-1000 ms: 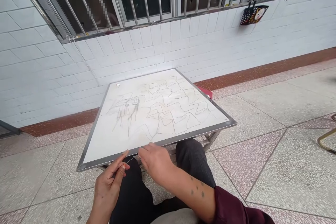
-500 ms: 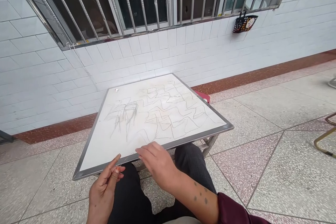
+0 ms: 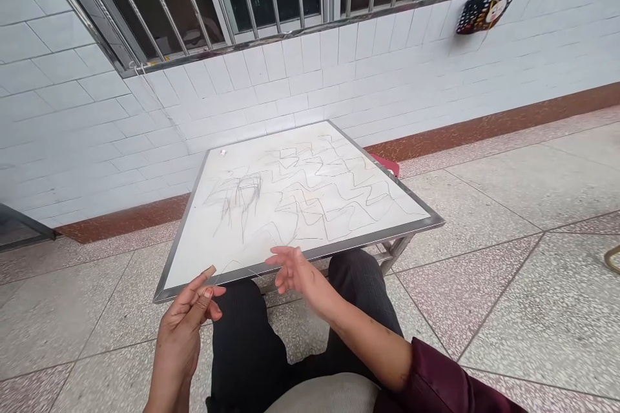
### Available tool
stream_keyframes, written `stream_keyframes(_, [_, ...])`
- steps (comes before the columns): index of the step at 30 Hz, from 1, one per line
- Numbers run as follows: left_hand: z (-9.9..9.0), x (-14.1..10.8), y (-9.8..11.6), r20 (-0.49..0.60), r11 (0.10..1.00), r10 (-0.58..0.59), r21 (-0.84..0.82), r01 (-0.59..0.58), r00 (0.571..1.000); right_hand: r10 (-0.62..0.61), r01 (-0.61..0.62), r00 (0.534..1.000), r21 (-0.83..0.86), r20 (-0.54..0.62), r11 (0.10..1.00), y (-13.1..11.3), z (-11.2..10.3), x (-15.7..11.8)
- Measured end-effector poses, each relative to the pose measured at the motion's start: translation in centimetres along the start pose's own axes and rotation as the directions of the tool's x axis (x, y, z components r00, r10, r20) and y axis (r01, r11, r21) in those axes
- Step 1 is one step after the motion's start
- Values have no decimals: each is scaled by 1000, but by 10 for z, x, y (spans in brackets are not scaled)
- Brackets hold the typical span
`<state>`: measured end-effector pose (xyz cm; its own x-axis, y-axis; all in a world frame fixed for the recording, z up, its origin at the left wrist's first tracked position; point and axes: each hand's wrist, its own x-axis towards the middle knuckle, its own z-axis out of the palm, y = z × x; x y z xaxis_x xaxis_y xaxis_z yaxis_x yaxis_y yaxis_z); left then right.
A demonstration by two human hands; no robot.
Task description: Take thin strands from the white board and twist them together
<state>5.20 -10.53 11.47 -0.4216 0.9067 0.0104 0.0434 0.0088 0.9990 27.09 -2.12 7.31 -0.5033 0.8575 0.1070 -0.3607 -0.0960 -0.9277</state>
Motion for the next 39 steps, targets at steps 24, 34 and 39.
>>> stream_keyframes(24, [7,-7,0,31,997,-67,29,66,997,174,-171,984,-70,34,983,11,-4,-8])
stream_keyframes(34, [12,2,-10,31,995,-101,-5,101,994,117,-120,992,-55,-45,991,24,-12,-7])
stream_keyframes(39, [18,8,-17,20,993,-111,-45,112,994,122,-122,992,4,-45,993,23,-17,-7])
